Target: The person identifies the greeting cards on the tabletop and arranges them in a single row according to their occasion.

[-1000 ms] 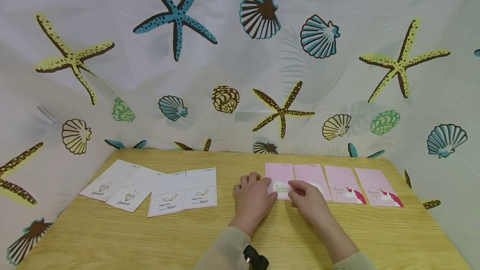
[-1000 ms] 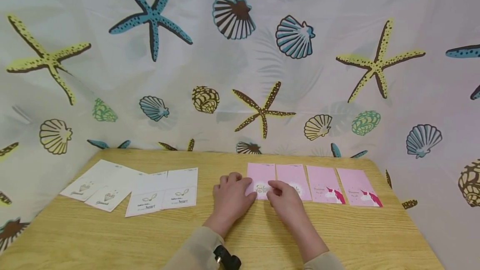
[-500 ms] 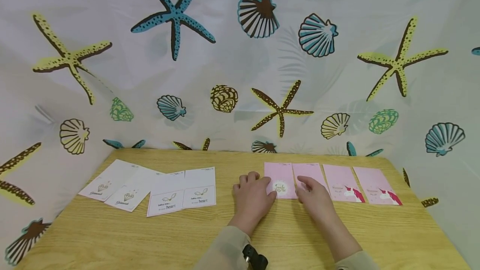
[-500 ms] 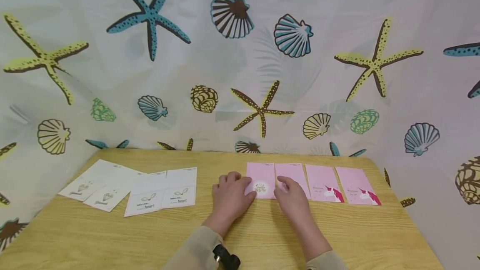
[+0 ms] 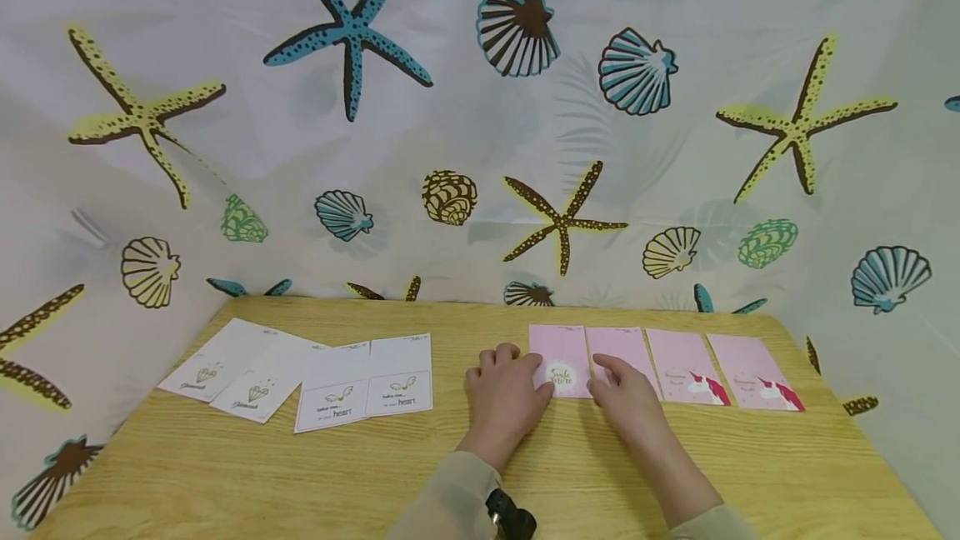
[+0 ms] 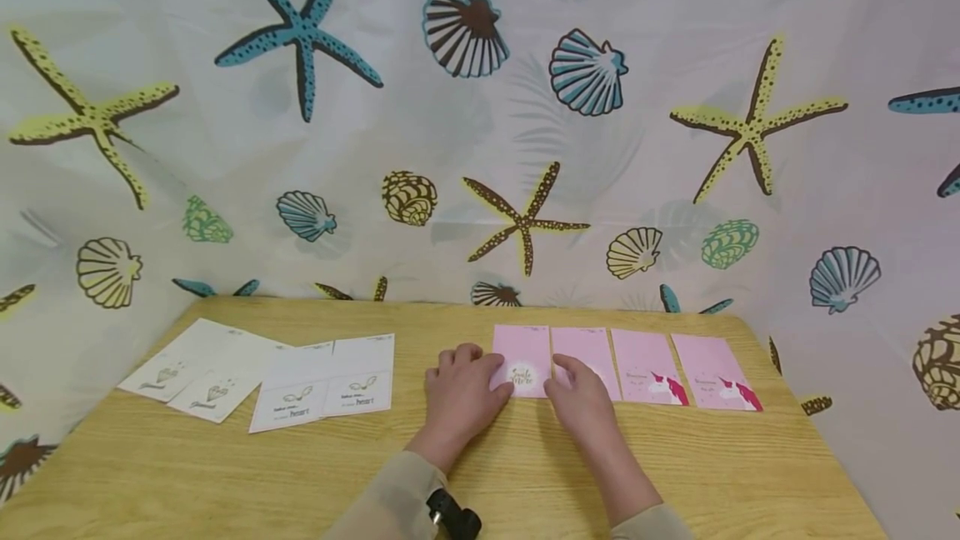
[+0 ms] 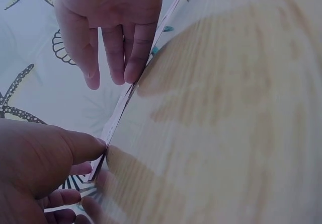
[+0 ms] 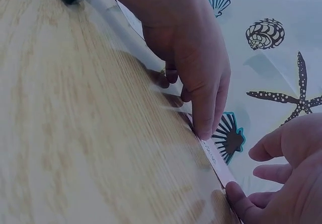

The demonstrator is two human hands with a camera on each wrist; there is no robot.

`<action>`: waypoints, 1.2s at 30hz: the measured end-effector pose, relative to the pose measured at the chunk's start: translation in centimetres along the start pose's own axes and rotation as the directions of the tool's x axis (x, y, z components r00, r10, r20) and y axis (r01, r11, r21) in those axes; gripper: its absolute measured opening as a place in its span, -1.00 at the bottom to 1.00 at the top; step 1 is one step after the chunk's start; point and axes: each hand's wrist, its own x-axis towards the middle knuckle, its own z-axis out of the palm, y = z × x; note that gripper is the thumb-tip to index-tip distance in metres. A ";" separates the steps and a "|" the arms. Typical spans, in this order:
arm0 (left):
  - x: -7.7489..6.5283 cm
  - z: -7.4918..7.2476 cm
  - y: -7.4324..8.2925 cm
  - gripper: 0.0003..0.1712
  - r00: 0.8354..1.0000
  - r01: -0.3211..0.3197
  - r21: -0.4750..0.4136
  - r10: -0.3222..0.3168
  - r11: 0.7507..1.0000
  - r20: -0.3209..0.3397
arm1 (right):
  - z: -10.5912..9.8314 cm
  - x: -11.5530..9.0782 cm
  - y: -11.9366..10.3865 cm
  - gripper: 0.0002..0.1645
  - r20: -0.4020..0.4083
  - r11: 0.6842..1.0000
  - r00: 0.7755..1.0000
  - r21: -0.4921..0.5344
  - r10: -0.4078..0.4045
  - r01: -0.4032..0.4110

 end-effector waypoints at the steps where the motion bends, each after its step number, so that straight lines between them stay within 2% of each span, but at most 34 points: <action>1: 0.0 -0.1 0.0 -0.50 1.000 -0.001 -0.010 0.001 1.000 0.001 | 0.0 0.0 0.0 -0.37 -0.002 1.000 1.000 0.001 0.000 0.000; 6: 0.1 -0.7 -0.4 -0.44 1.000 0.009 -0.079 -0.009 0.997 -0.005 | -0.1 -0.2 -0.4 -0.36 -0.024 0.999 0.999 -0.020 -0.045 0.045; 10: -0.1 -2.2 -1.3 -0.40 0.999 0.035 -0.093 -0.036 0.995 -0.003 | 0.3 -0.5 -1.7 -0.33 -0.017 0.993 0.993 -0.023 -0.119 0.118; 15: -0.7 -4.4 -3.1 -0.40 0.998 0.042 -0.103 -0.047 0.994 -0.045 | 1.5 -0.9 -3.4 -0.30 0.023 0.984 0.984 -0.003 -0.177 0.177; 21: -1.5 -6.9 -5.2 -0.33 0.992 0.087 -0.102 -0.095 0.991 -0.084 | 3.6 -1.3 -4.7 -0.30 0.055 0.976 0.976 0.058 -0.213 0.210; 27: -2.6 -8.8 -7.9 -0.31 0.986 0.130 -0.127 -0.142 0.983 -0.091 | 5.8 -1.7 -5.9 -0.33 0.106 0.964 0.961 0.102 -0.254 0.244; 36: -4.4 -11.1 -12.2 -0.28 0.978 0.183 -0.133 -0.194 0.974 -0.081 | 8.7 -2.3 -7.2 -0.35 0.205 0.958 0.943 0.170 -0.263 0.231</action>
